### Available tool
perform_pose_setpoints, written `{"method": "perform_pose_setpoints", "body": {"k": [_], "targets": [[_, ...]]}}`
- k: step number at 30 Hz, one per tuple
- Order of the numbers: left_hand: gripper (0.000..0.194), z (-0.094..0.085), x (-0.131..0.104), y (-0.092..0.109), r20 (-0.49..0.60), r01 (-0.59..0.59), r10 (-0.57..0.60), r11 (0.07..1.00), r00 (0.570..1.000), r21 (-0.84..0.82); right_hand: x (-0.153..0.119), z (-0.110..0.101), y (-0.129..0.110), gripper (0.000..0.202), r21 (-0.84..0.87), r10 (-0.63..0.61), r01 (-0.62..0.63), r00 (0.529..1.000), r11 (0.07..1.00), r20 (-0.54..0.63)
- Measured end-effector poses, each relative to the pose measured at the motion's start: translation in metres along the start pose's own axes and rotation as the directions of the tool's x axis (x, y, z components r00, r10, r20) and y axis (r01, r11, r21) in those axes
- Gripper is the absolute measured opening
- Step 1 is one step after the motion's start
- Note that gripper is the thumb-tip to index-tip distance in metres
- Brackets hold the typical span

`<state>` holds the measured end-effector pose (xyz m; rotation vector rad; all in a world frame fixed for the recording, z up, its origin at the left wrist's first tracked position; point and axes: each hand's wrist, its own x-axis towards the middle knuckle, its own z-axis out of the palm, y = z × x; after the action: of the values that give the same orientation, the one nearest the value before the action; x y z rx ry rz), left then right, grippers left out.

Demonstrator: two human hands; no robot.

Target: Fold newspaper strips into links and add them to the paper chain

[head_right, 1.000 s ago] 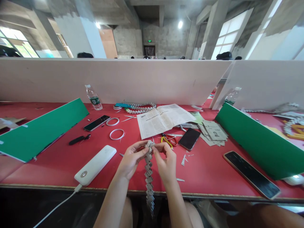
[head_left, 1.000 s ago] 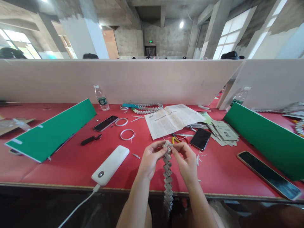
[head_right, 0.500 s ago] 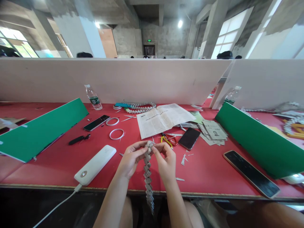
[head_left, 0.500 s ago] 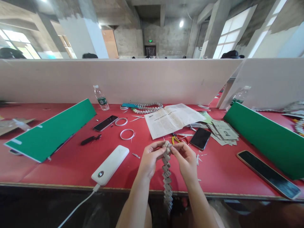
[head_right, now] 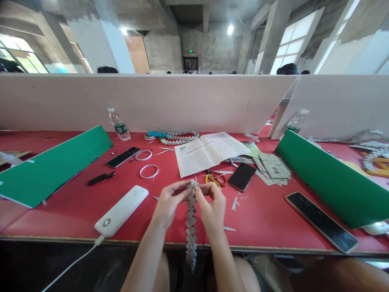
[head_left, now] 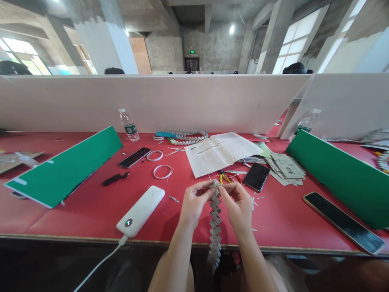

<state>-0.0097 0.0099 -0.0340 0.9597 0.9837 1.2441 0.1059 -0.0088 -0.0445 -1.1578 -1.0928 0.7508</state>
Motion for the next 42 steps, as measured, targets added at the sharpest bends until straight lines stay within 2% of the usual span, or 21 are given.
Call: {"method": "perform_pose_setpoints", "body": {"k": [5, 17, 22, 29, 30, 32, 34, 36, 42], "targets": [[0.024, 0.001, 0.0, -0.003, 0.011, -0.119, 0.119, 0.987, 0.993, 0.112, 0.003, -0.005, -0.002, 0.01, -0.039, 0.022, -0.021, 0.999, 0.999, 0.035], [0.023, -0.006, 0.002, 0.002, 0.146, -0.215, 0.182, 0.942, 0.972, 0.257, 0.007, -0.015, -0.005, 0.011, -0.14, 0.05, -0.026, 0.985, 0.99, 0.167], [0.022, -0.004, 0.001, 0.001, 0.171, -0.254, 0.215, 0.934, 0.961, 0.25, 0.005, -0.013, -0.005, 0.011, -0.109, 0.028, -0.016, 0.993, 0.994, 0.115], [0.026, 0.001, -0.002, 0.002, 0.156, -0.315, 0.281, 0.905, 0.947, 0.285, -0.002, 0.0, -0.001, 0.01, -0.14, -0.069, 0.061, 0.996, 0.988, -0.059], [0.025, 0.0, -0.001, 0.002, 0.142, -0.314, 0.284, 0.907, 0.948, 0.282, -0.002, 0.0, -0.002, 0.01, -0.122, -0.072, 0.066, 0.997, 0.99, -0.039], [0.023, -0.005, 0.001, 0.002, 0.098, -0.296, 0.28, 0.917, 0.955, 0.268, -0.001, -0.003, -0.003, 0.013, -0.053, -0.062, 0.067, 0.995, 0.996, 0.083], [0.023, -0.011, 0.004, 0.003, 0.061, -0.265, 0.258, 0.929, 0.964, 0.259, 0.003, -0.007, -0.003, 0.019, 0.033, -0.05, 0.043, 0.969, 0.999, 0.243], [0.024, -0.016, 0.005, 0.004, 0.068, -0.231, 0.221, 0.937, 0.973, 0.263, 0.006, -0.012, -0.001, 0.02, 0.09, -0.033, 0.004, 0.943, 0.996, 0.331], [0.025, -0.018, 0.002, 0.009, 0.113, -0.222, 0.197, 0.931, 0.974, 0.289, 0.008, -0.016, 0.009, 0.014, 0.048, -0.018, 0.003, 0.948, 0.999, 0.316]]}}
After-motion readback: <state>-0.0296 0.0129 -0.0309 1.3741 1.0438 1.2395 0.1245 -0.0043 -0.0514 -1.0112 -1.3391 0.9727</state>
